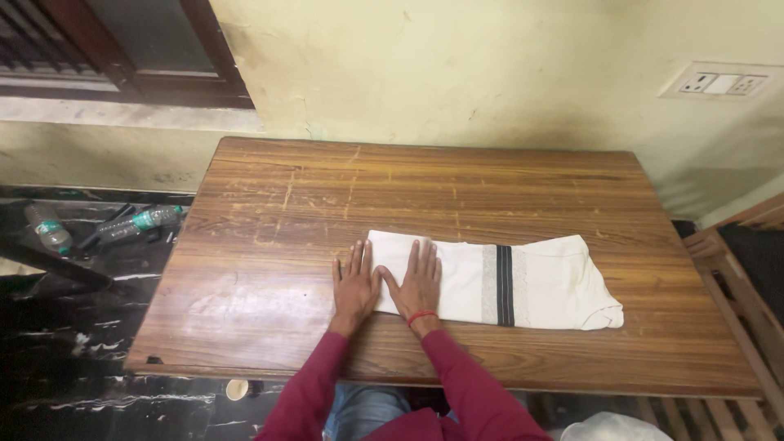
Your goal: The person folds a red-and-white striped sweater, a white t-shirt, and a black t-shirt on a wooden table. Each garment is smoothed, folded into a compact rectangle, and placed on a nearby wooden rack.
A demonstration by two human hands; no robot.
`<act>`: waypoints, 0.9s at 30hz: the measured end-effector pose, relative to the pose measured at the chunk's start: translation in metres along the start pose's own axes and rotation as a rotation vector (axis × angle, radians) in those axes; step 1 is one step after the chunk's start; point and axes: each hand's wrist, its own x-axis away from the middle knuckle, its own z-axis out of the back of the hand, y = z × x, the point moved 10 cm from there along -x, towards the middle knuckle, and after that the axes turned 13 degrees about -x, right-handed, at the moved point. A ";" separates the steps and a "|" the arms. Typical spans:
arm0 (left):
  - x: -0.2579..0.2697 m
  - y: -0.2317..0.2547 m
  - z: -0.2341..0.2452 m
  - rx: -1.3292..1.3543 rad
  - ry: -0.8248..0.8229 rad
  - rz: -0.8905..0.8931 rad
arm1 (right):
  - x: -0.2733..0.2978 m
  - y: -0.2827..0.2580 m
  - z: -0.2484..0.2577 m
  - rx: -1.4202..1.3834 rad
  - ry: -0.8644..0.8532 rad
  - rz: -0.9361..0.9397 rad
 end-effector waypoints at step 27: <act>-0.022 -0.036 0.001 1.162 -0.441 0.315 | 0.016 -0.069 0.011 -0.379 -0.130 0.136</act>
